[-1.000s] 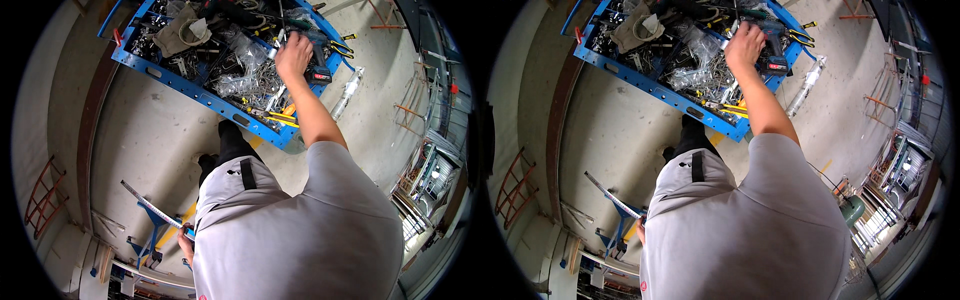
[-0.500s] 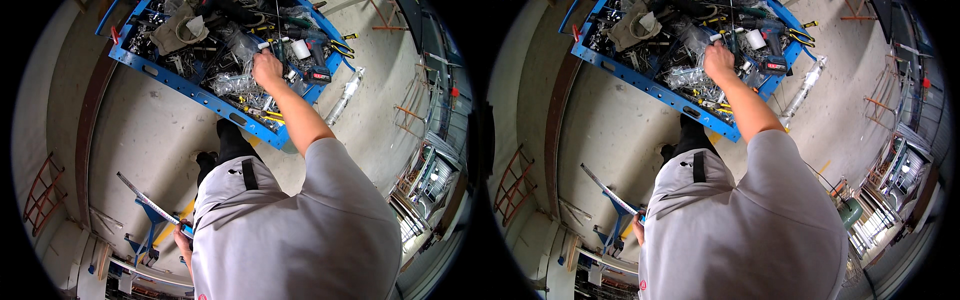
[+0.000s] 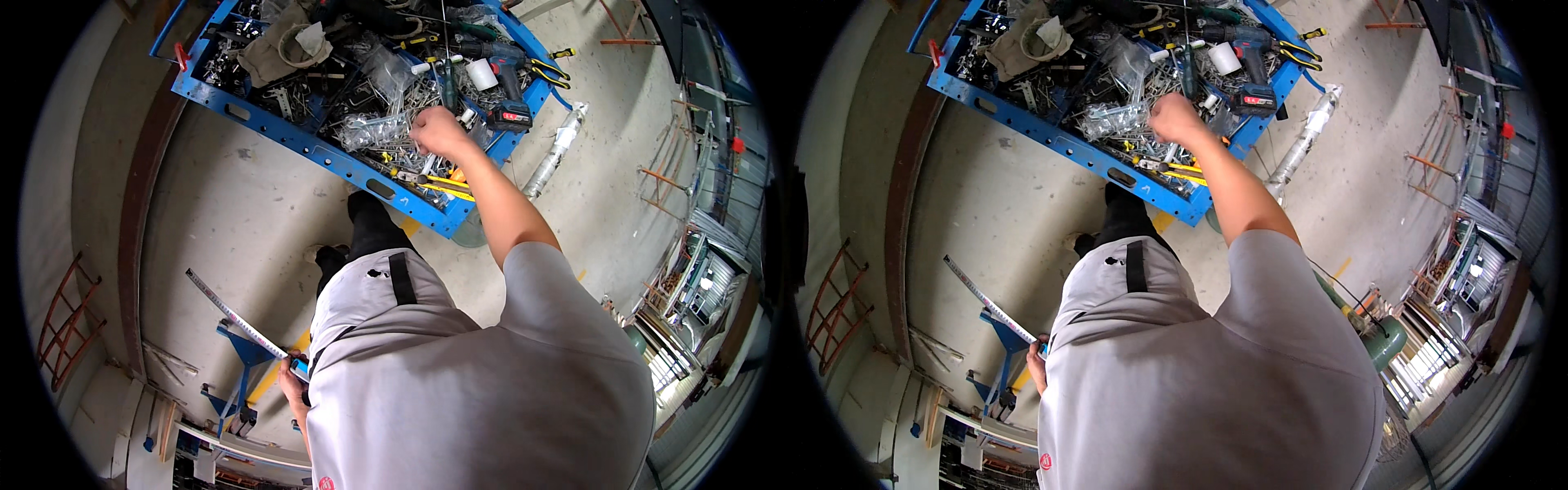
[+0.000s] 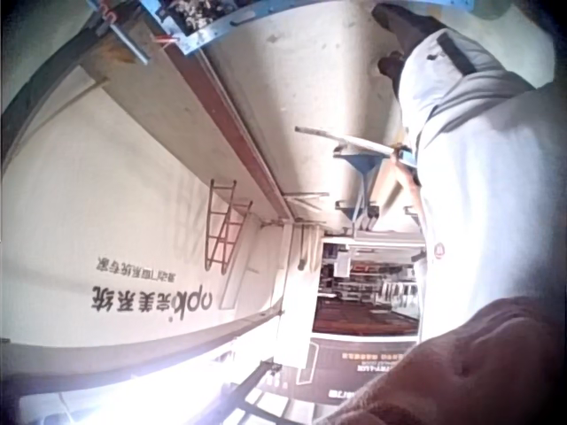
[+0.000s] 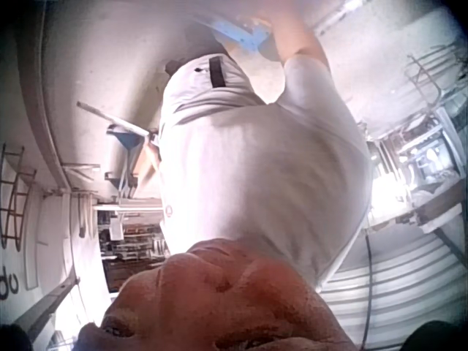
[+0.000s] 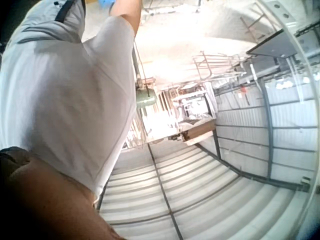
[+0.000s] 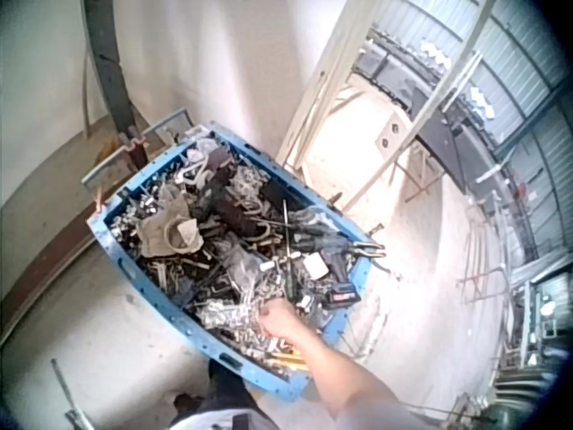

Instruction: The person uses a tape measure to take dimensions of various metal frame components and marking points with a pencil.

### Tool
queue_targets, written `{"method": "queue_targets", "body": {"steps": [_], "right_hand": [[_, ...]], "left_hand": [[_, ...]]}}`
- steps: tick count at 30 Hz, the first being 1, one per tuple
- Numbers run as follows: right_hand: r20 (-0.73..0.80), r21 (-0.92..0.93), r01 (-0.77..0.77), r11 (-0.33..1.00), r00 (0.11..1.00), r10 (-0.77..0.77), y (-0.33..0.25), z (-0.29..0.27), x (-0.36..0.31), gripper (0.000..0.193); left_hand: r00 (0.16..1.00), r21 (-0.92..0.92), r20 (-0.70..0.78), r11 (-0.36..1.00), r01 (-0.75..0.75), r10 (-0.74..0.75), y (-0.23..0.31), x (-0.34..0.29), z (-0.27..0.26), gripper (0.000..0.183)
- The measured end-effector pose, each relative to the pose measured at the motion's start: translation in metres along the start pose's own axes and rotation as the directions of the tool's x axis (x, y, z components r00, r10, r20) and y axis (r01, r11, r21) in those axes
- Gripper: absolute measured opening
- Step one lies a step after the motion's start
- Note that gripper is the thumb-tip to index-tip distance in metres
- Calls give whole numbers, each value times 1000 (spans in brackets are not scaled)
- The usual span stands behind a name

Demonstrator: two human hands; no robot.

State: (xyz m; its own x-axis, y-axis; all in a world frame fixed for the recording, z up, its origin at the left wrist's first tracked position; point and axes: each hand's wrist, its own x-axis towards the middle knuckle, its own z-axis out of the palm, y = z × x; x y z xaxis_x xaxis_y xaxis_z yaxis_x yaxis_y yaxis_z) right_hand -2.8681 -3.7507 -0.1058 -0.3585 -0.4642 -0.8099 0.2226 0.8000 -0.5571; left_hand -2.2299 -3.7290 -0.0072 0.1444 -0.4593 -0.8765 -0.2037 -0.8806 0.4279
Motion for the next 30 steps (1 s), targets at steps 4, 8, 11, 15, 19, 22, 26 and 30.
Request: {"method": "queue_targets", "body": {"steps": [4, 8, 11, 15, 19, 22, 26, 30], "right_hand": [[-308, -564, 243, 789, 825, -474, -27, 34, 21, 20], [-345, -672, 133, 728, 815, -466, -59, 57, 58, 18], [-361, -685, 26, 728, 856, -370, -73, 61, 66, 16], [-349, -621, 116, 775, 844, -406, -58, 56, 78, 20], [-341, -287, 355, 890, 830, -441, -34, 38, 71, 27], [-340, 67, 397, 915, 872, -353, -34, 34, 58, 23], [-252, 415, 373, 830, 923, -289, -27, 21, 59, 22], [-218, 622, 308, 719, 951, -219, -18, 14, 52, 21]], "left_hand": [[1000, -1, 31, 1000, 3, -3, 4, 0, 4, 30], [998, 255, 10, 965, -63, 63, 13, -7, 6, 30], [1000, 94, -1, 996, -6, 6, 7, -9, -1, 31], [998, -100, -40, 994, 46, -51, -7, -15, -7, 33], [993, -133, -76, 988, 83, -94, -22, -15, -11, 34], [996, -89, -65, 995, 54, -60, -19, -18, -2, 33], [997, -66, -62, 997, 40, -44, -13, -11, 2, 32], [996, -64, 17, 994, 90, -89, -5, -6, 0, 31]]}}
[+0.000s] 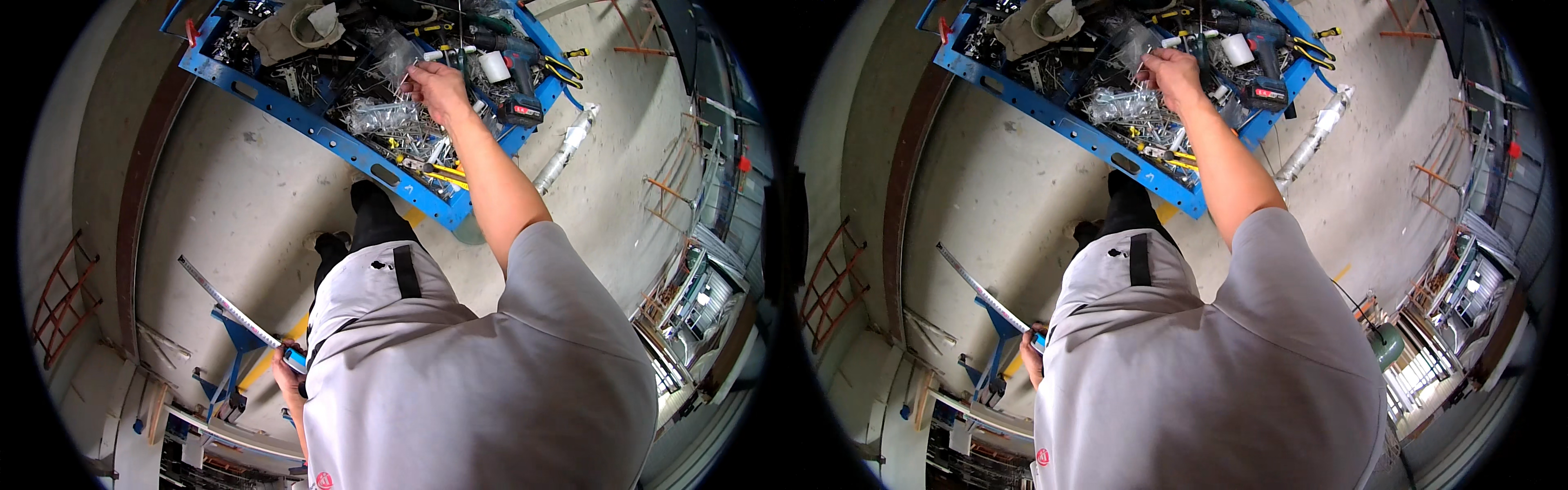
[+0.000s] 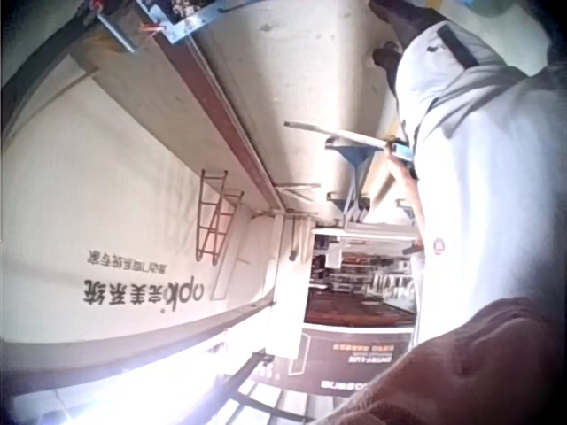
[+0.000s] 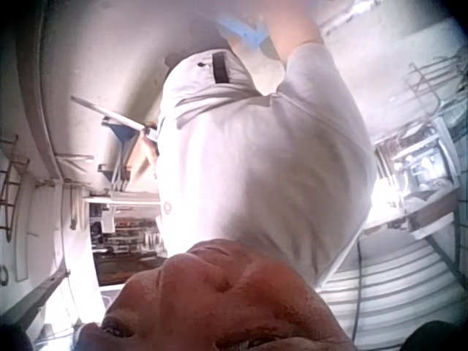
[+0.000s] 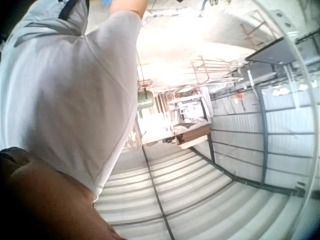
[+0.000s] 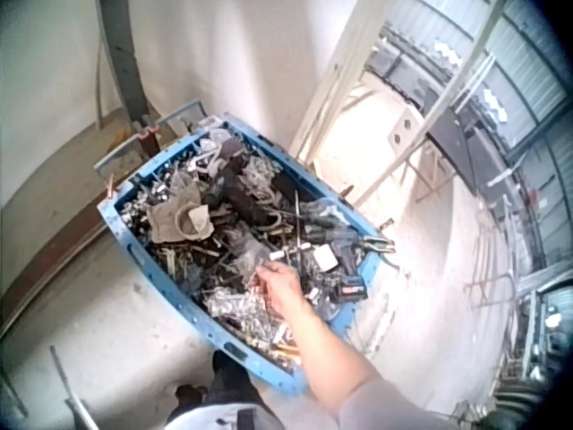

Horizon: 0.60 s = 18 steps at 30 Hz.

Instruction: The person uses a tape measure to take dimensions of various metal frame components and marking points with a pencil.

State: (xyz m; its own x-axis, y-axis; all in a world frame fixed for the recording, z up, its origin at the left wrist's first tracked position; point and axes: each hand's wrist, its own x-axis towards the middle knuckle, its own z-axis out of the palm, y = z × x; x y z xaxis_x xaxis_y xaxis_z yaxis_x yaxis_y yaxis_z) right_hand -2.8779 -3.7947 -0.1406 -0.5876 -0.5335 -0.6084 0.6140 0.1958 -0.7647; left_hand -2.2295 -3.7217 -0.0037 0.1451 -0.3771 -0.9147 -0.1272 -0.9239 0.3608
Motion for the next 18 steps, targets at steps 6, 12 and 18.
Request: {"method": "queue_targets", "body": {"steps": [6, 12, 18], "right_hand": [[-47, -912, 93, 399, 944, -328, 3, -17, -44, 20], [-143, -932, -67, 357, 971, -193, 43, -21, -61, 22], [34, -886, 111, 449, 984, -175, 55, -27, -65, 22]], "left_hand": [[997, 1, 30, 998, -69, 69, 0, -4, -1, 28], [998, -20, -4, 998, -58, 58, 1, -3, 0, 28], [997, 56, -23, 996, -66, 67, 16, -16, 18, 31]]}}
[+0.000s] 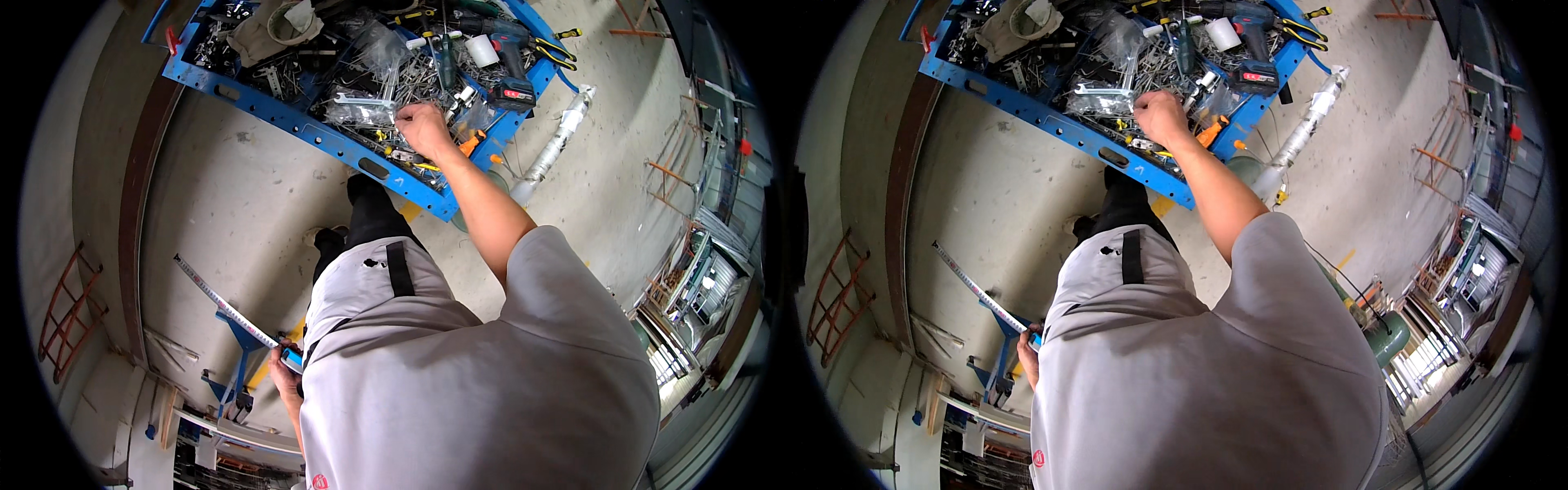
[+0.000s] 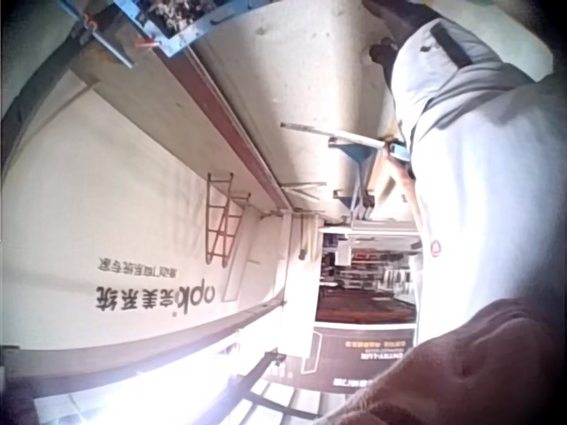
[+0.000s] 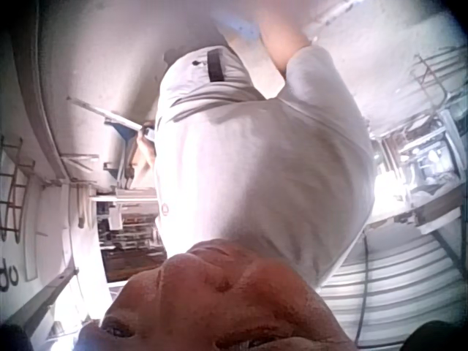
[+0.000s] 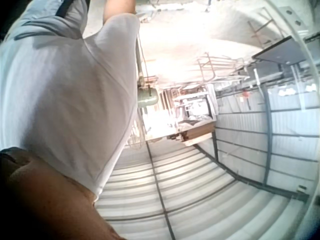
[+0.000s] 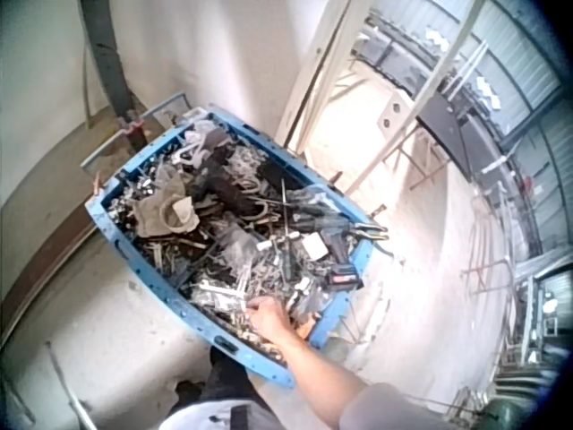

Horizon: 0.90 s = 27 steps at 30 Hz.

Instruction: The person uses a tape measure to take dimensions of various metal frame components and marking points with a pencil.

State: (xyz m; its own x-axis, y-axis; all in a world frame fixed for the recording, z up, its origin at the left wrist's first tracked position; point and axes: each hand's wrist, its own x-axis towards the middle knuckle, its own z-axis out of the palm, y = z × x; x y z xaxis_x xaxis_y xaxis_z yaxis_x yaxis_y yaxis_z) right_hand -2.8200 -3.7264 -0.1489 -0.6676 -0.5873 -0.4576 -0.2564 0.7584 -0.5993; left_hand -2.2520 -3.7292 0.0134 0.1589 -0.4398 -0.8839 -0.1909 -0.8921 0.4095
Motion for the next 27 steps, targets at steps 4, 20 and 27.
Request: {"method": "queue_targets", "body": {"steps": [4, 20, 27], "right_hand": [[-234, 19, -37, 999, 971, 40, 2, -7, 3, 21], [-221, -103, -306, 946, 935, 278, -38, -20, 57, 20], [-426, 8, 103, 995, 900, -90, -16, -34, 32, 18]], "left_hand": [[996, 79, 52, 994, -81, 77, -5, 3, -7, 31], [1000, -70, -3, 997, 31, -31, -8, 2, -3, 28], [1000, -34, -14, 999, -5, 4, -11, -5, 3, 26]]}}
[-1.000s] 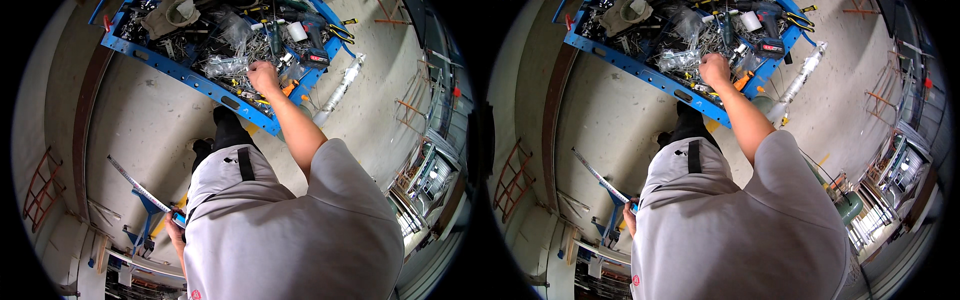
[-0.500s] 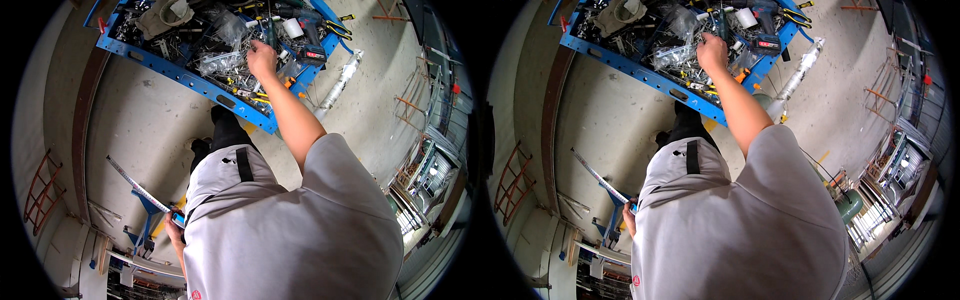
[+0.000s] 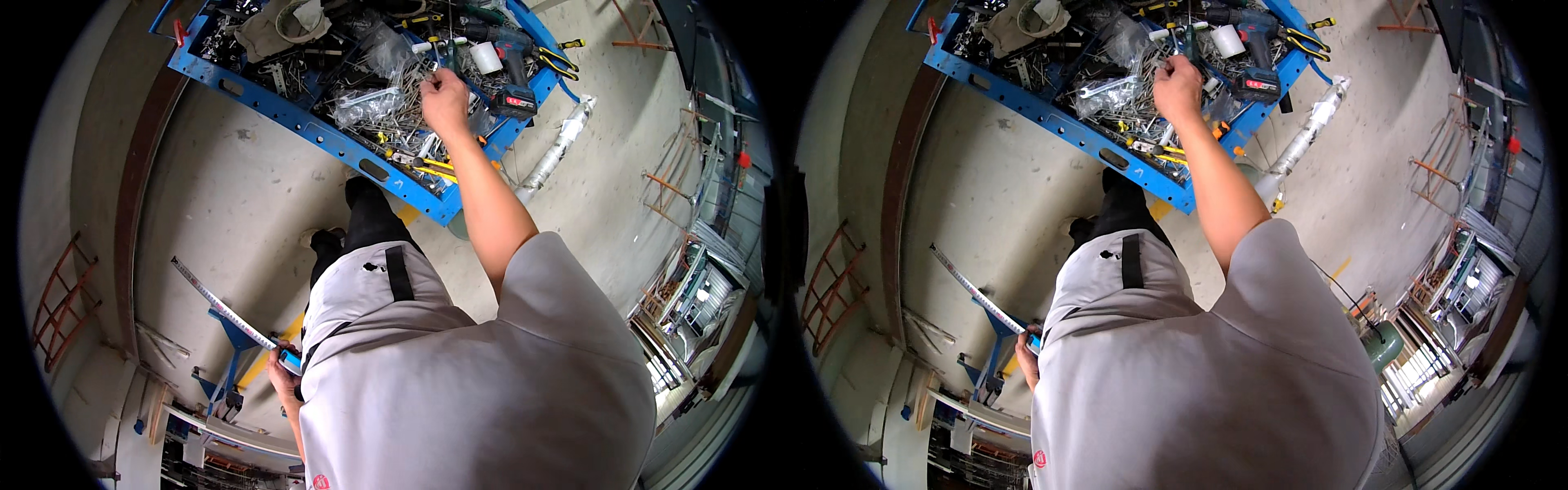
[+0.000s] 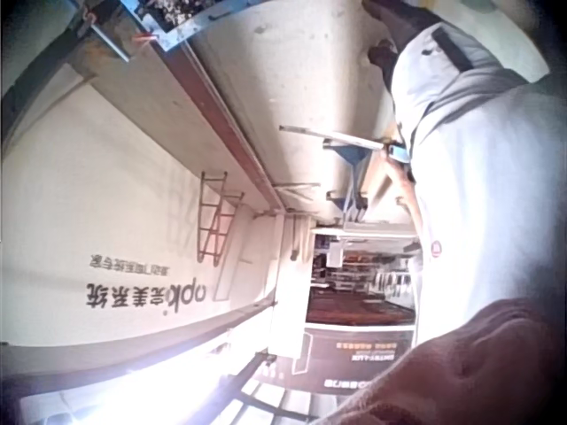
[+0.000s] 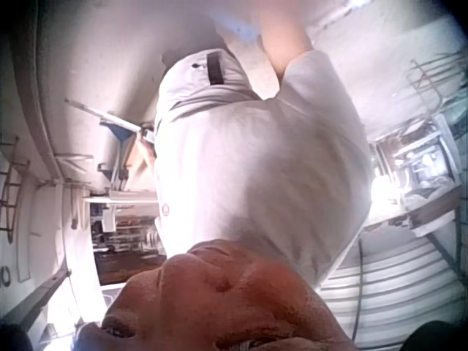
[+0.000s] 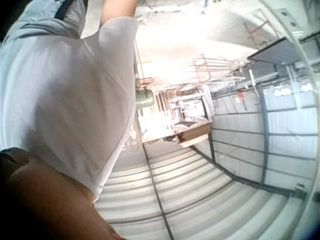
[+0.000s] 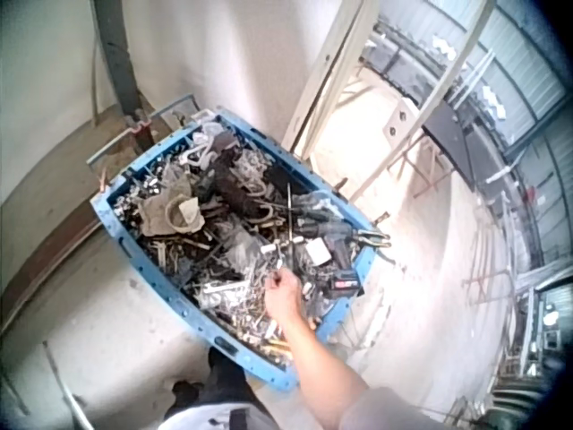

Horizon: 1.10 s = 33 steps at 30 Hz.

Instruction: The person uses a tape measure to take dimensions of various metal frame components and marking points with a pencil.

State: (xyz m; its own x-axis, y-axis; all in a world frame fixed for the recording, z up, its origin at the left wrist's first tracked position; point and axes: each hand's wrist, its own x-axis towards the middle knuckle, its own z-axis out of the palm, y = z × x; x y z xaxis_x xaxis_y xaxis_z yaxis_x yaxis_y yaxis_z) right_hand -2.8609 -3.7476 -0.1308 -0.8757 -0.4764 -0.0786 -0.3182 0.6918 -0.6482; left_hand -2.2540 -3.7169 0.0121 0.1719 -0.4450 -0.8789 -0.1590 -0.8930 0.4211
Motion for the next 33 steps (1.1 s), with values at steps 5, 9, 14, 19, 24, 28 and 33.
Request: {"method": "queue_targets", "body": {"steps": [5, 9, 14, 19, 24, 28, 33], "right_hand": [[268, 679, -320, 661, 946, 182, -4, -14, -3, 10], [447, 733, -522, 437, 853, 270, -3, -20, -1, 11], [456, 561, -495, 664, 854, 252, 14, -18, 1, 17], [220, -300, 137, 944, 973, -71, -8, -19, 4, 37], [172, -219, -112, 969, 973, 151, -49, 11, 8, 32], [205, -319, -268, 909, 917, 343, -60, 42, 24, 33], [221, -162, -400, 902, 876, 428, -2, 75, 54, 30]], "left_hand": [[999, -80, 34, 997, 14, -11, -24, 15, -19, 27], [998, -95, 46, 995, 34, -30, -17, 13, -6, 28], [997, -188, 62, 980, 58, -47, -25, 16, -15, 28], [996, -53, 85, 999, 2, 2, -39, 20, -36, 29], [997, -202, 77, 979, 31, -16, -48, 18, -51, 29], [994, -355, 25, 929, 104, -102, -67, 18, -70, 26], [992, -436, 37, 891, 126, -122, -100, 11, -78, 29]]}}
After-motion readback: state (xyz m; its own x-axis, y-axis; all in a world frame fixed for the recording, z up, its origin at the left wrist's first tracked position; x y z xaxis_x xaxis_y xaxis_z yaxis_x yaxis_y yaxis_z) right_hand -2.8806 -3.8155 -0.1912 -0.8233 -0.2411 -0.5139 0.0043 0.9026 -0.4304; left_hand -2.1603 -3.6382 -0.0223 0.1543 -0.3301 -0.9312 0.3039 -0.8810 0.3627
